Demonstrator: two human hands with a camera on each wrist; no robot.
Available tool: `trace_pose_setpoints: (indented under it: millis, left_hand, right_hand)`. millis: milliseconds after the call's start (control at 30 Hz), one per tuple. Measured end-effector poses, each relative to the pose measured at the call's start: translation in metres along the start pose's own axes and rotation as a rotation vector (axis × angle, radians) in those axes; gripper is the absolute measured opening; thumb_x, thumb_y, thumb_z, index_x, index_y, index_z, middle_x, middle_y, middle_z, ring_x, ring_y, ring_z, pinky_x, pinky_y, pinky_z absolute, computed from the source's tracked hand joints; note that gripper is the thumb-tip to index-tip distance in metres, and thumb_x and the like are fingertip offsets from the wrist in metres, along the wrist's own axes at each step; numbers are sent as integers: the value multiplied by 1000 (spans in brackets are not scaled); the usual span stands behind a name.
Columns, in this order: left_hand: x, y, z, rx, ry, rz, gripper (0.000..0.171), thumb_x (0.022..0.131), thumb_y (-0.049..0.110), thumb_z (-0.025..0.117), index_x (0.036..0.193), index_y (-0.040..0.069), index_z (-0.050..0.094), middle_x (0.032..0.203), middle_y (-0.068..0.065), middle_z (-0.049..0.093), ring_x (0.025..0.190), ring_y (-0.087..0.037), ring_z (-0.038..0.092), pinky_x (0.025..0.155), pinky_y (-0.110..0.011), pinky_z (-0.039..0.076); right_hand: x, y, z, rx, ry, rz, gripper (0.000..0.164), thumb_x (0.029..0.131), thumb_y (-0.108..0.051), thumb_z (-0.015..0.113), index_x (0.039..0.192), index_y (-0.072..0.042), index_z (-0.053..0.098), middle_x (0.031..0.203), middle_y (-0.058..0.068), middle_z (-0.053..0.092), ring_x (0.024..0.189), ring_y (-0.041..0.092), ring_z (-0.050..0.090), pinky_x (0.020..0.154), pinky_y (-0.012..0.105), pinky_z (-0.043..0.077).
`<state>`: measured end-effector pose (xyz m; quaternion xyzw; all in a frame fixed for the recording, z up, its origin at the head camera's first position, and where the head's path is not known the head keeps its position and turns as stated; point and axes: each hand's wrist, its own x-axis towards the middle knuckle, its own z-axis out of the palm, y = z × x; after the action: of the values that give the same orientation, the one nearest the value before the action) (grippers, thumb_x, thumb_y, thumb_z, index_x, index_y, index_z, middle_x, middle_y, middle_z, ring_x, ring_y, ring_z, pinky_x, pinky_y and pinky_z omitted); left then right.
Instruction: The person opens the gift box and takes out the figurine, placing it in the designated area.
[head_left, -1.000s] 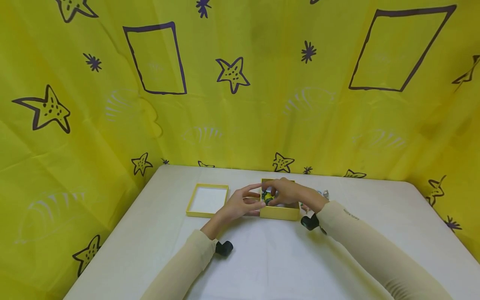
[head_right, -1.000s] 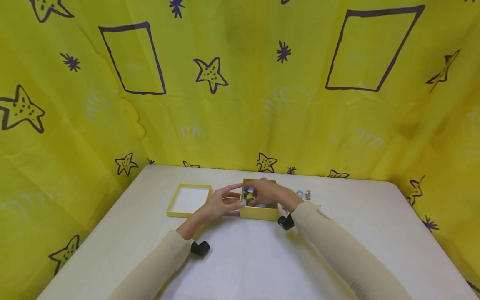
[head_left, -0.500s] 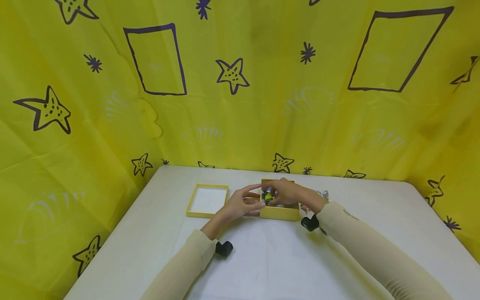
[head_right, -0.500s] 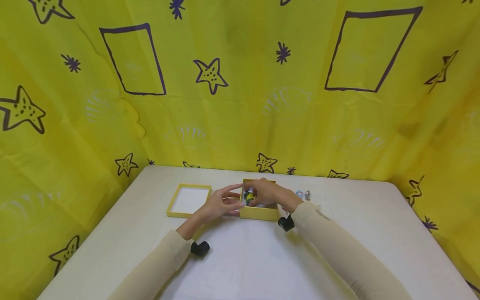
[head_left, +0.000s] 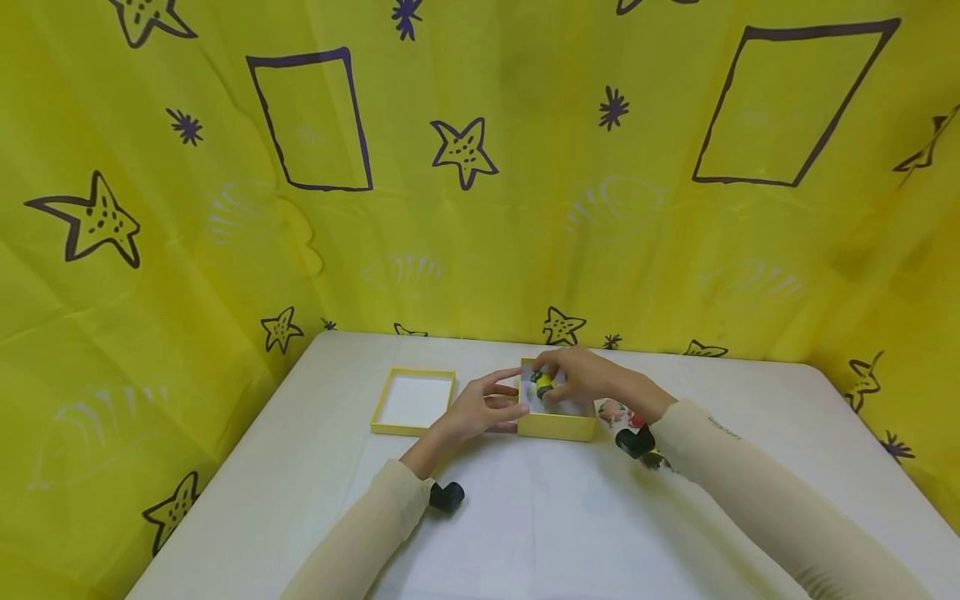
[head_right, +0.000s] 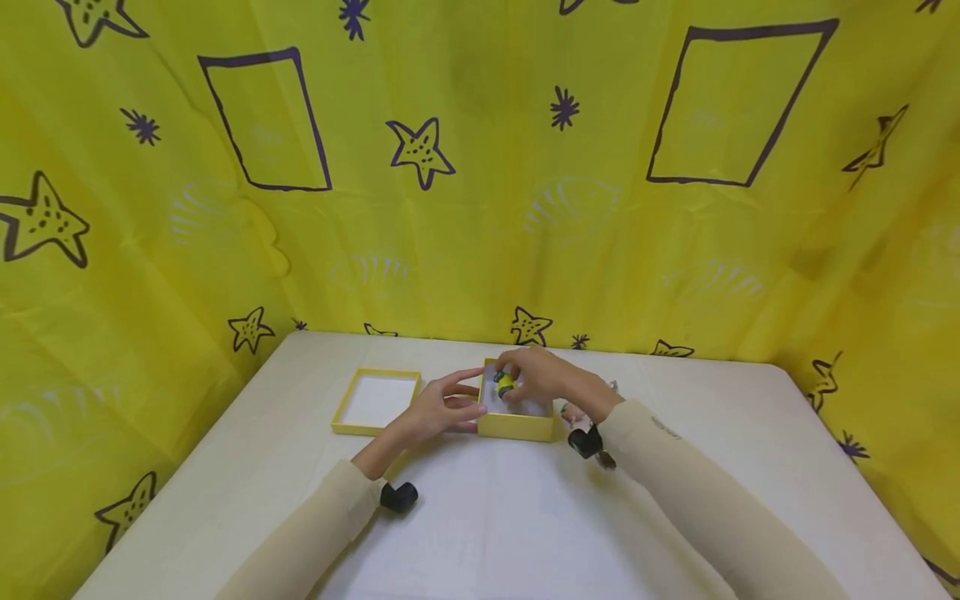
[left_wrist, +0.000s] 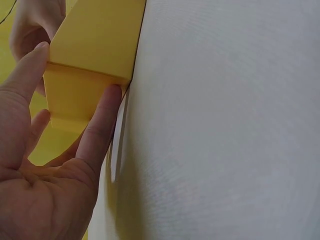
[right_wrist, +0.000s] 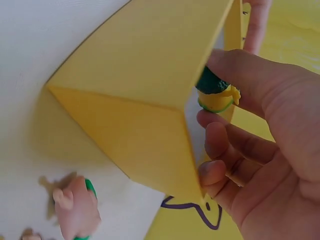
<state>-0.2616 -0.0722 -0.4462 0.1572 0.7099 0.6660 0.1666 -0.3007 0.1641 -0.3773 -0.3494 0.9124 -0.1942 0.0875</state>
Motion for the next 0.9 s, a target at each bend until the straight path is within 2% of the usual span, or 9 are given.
trace_pose_setpoints:
  millis: [100,267,400,533,733,900]
  left_hand:
    - [0,0,0,1,0,-9,73,93,12,78,157,18,44,141,-23,54,119,-30,65,85,-41,62]
    - [0,1,0,4,1,-16,74,93,12,78,158,18,43,141,-22,53,119,-31,65,85,-41,62]
    - [-1,0,1,2,2,-17,75,93,12,78,158,17,42,141,-22,53,119,-30,65,84,-40,63]
    - [-1,1,1,7,1,-25,76,92,13,79,158,18,42,141,-21,53,119,-30,65,84,-40,63]
    - [-1,2,1,28,23,-32,73,91,16,81,155,25,47,140,-19,54,120,-30,64,84,-39,63]
    - [0,0,1,16,11,-17,73,93,12,79,156,22,45,141,-22,53,120,-32,64,85,-40,62]
  right_hand:
    - [-5,-2,-6,4,8,-3,49,89,-19,83,132,-5,65,111,9,73,100,30,66,86,44,57]
    - [-15,-8,-18,32,33,-23,48,88,-19,83,131,-5,65,111,12,73,81,22,62,72,32,57]
    - [-24,-7,-24,53,66,-57,48,88,-18,83,129,-5,64,112,15,73,70,17,56,63,28,54]
    - [-32,-4,-29,51,109,-84,48,88,-20,83,130,-6,64,111,14,73,66,15,53,59,27,50]
    - [-43,0,-38,50,193,-115,47,89,-20,83,130,-4,65,110,15,73,67,16,52,58,27,48]
    - [-56,4,-43,38,250,-98,49,87,-18,85,129,-4,66,109,14,74,65,13,51,55,26,45]
